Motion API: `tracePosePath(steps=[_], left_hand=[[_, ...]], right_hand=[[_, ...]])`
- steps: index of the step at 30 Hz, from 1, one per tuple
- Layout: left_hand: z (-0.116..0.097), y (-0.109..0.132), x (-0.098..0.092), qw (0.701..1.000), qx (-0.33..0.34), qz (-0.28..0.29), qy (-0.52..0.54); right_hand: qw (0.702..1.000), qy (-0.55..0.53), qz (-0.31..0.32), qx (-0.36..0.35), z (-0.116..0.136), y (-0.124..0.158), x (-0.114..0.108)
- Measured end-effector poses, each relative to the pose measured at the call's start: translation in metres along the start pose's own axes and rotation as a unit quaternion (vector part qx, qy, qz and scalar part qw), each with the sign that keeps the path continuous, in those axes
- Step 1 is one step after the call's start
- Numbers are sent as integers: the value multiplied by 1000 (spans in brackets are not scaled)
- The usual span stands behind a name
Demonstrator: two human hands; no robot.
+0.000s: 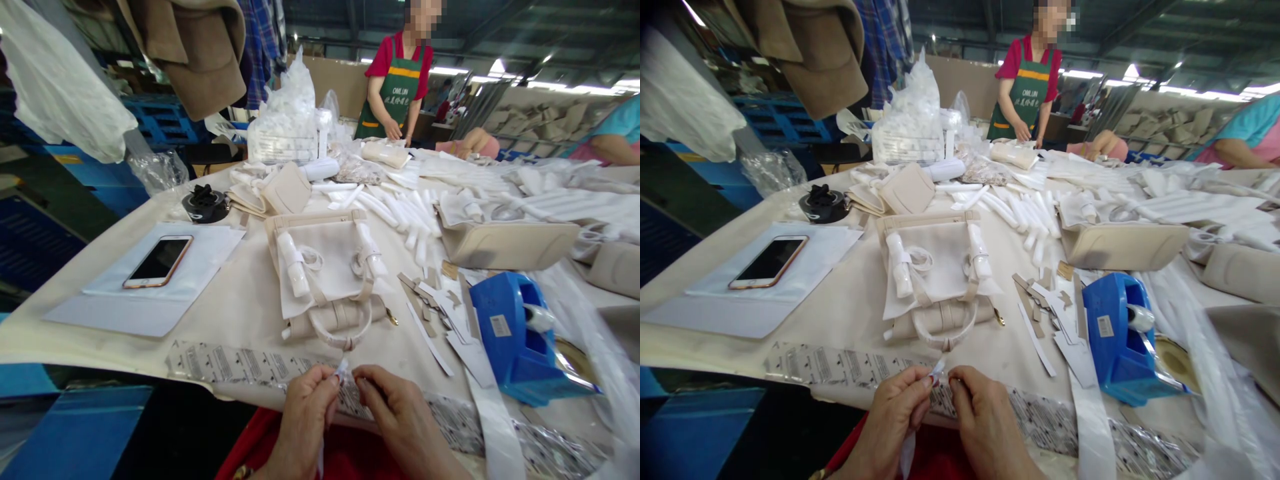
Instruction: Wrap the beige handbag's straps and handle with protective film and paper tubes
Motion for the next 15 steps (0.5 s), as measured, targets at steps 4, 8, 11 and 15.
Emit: tracePosePath(steps=[4,8,11,15], left_hand=[[-3,0,3,993,-80,11,88],[1,0,6,973,-153,38,168],[3,3,9,957,-194,56,211],[-1,6,13,943,-220,65,240]], right_hand=[[998,-51,-45,-10,-14,-1,11],[988,-150,-47,8,-27,-5,29],[961,-269,-43,43,-30,-8,40],[883,-462,3,83,-26,-16,51]])
Point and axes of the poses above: each hand's wrist, its own y-axis away from the middle knuckle, its own x-axis out of the palm, z = x × y, the point moved 4 cm from there along -y, towards the middle knuckle, and after that the axes turned 1 degree about -z, right-handed, at the moved point
